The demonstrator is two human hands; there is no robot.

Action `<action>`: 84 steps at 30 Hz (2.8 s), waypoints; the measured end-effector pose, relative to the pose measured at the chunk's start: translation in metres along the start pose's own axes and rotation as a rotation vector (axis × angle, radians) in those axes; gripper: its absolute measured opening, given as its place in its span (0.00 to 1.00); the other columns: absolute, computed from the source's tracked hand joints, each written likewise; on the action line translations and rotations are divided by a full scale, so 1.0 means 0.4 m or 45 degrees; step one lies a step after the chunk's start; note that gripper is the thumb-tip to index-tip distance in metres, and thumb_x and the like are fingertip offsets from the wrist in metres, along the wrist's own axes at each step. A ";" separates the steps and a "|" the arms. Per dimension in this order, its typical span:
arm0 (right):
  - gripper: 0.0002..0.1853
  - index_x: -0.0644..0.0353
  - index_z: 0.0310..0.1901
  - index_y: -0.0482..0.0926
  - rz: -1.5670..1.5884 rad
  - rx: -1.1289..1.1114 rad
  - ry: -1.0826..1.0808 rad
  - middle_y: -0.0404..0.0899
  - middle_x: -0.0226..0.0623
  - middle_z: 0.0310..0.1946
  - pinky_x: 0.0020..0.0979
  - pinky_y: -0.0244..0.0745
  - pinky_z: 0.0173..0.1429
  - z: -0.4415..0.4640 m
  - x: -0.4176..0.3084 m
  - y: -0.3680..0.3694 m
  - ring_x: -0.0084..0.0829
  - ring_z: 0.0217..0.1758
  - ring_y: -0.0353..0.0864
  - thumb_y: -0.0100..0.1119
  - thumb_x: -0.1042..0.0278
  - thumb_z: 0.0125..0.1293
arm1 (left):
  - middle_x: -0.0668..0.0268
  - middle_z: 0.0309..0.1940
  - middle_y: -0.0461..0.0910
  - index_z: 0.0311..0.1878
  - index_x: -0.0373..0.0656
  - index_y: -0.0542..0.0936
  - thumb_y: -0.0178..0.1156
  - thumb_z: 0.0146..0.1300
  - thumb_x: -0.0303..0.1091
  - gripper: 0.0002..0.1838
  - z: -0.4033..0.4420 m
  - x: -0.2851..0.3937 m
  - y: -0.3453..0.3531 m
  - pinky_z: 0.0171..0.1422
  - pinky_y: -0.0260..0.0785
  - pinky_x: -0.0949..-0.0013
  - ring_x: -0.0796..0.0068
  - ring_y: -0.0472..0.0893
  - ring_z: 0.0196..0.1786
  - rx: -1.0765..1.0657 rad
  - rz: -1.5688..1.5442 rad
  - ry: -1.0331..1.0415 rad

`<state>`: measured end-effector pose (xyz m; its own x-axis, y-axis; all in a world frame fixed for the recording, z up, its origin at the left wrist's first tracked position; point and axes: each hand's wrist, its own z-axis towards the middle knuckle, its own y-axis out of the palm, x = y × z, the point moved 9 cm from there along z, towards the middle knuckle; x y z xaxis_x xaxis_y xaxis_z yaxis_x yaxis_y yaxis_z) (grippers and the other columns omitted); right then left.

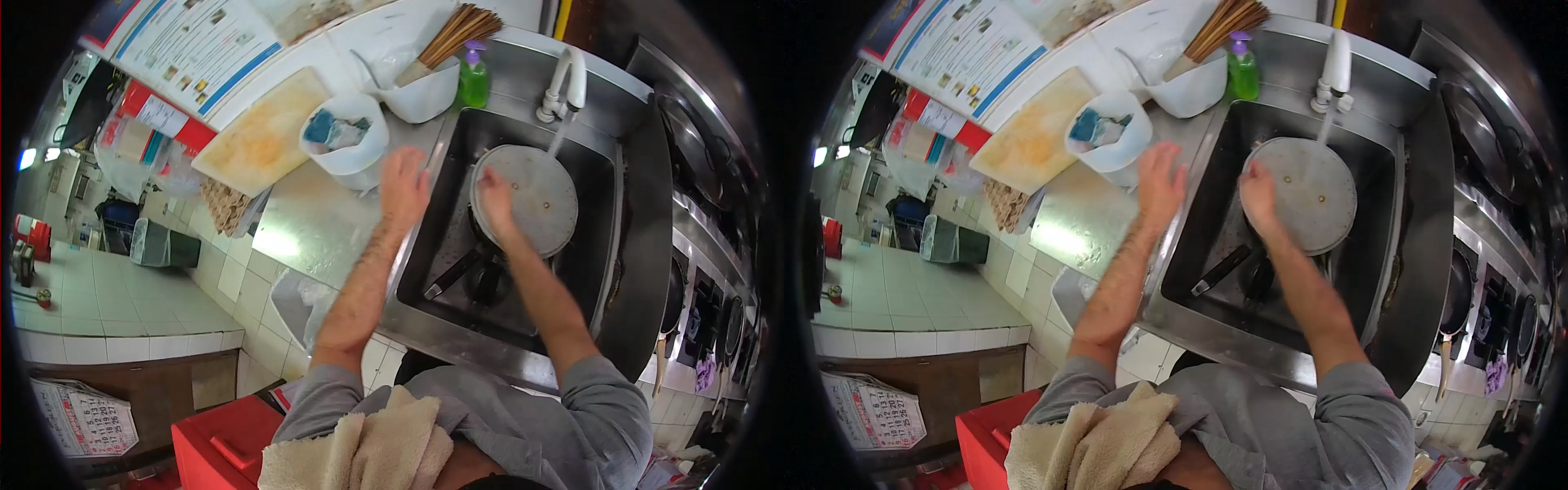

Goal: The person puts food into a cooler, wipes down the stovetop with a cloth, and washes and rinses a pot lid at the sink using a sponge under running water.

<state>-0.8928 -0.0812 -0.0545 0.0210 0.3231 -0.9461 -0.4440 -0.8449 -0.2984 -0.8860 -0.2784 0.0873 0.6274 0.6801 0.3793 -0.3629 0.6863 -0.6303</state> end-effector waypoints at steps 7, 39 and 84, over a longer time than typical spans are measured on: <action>0.31 0.64 0.66 0.53 -0.040 -1.216 -0.580 0.52 0.49 0.67 0.50 0.35 0.72 -0.652 -0.357 0.569 0.45 0.72 0.44 0.46 0.61 0.63 | 0.60 0.55 0.66 0.52 0.42 0.72 0.62 0.53 0.35 0.22 0.042 -0.131 -0.240 0.63 0.51 0.50 0.55 0.63 0.58 0.099 0.271 0.025; 0.14 0.70 0.44 0.68 1.464 0.382 0.467 0.72 0.43 0.29 0.35 0.77 0.36 0.137 0.052 -0.218 0.37 0.30 0.76 0.44 0.84 0.54 | 0.58 0.62 0.64 0.54 0.42 0.73 0.59 0.57 0.39 0.22 -0.296 0.136 0.216 0.66 0.50 0.42 0.57 0.61 0.66 -1.024 -0.290 0.122; 0.20 0.67 0.47 0.68 1.436 0.691 0.687 0.75 0.44 0.43 0.38 0.73 0.51 -0.294 0.235 -0.426 0.38 0.45 0.76 0.53 0.89 0.50 | 0.57 0.39 0.78 0.38 0.31 0.78 0.69 0.49 0.36 0.19 -0.285 -0.183 0.540 0.49 0.67 0.63 0.66 0.76 0.41 -0.475 -1.265 -1.710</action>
<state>-0.7099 0.0430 -0.1073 -0.2956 -0.7360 -0.6091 -0.7430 -0.2237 0.6308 -0.9318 -0.2093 -0.1540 -0.5510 -0.0815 0.8305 0.0699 0.9872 0.1433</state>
